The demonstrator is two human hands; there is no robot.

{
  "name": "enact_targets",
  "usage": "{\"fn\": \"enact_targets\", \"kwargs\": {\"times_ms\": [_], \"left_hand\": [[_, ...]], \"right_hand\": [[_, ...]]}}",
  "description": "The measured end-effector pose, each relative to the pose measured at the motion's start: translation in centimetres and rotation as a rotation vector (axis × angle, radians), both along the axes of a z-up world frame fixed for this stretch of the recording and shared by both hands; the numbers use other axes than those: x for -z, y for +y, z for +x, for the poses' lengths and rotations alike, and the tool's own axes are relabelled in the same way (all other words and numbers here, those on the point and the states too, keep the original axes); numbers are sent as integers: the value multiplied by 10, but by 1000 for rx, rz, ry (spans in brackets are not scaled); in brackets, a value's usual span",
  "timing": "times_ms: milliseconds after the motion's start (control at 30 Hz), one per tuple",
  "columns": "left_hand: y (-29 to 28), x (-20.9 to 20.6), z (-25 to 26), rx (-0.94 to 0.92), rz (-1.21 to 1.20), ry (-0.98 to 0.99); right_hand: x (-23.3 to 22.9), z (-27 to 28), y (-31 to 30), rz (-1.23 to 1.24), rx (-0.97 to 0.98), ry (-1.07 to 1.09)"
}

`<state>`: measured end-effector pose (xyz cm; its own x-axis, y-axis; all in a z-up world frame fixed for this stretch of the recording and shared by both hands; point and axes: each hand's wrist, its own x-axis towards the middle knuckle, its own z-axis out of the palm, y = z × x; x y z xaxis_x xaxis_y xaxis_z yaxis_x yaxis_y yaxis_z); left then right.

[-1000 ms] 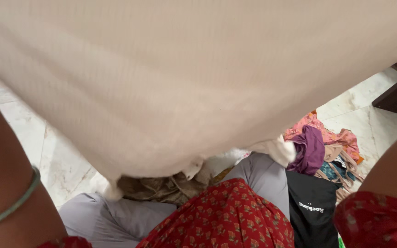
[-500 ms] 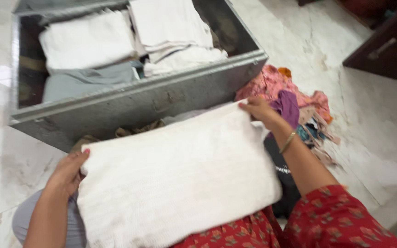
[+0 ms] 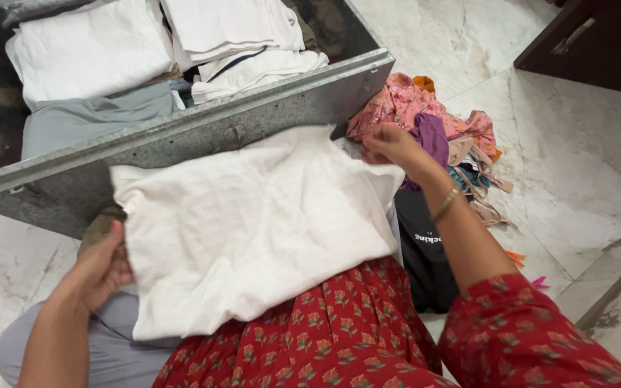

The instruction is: The person folds multiple items of clothing by hand and places them into a metal trunk on the floor.

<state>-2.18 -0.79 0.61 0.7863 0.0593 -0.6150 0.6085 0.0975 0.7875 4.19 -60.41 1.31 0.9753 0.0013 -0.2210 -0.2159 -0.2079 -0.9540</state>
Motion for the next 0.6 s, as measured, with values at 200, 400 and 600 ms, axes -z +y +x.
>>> {"fn": "enact_targets", "kwargs": {"times_ms": [200,400,600], "left_hand": [[19,27,-39,284,127,136],[-11,39,-47,744,1030,26],[-4,16,-34,235,370,-364]], "right_hand": [[1,-76,-29,-273,-196,409],[-1,-99,-14,-511,-469,526],[-6,-88,-23,-291,-447,179]]}}
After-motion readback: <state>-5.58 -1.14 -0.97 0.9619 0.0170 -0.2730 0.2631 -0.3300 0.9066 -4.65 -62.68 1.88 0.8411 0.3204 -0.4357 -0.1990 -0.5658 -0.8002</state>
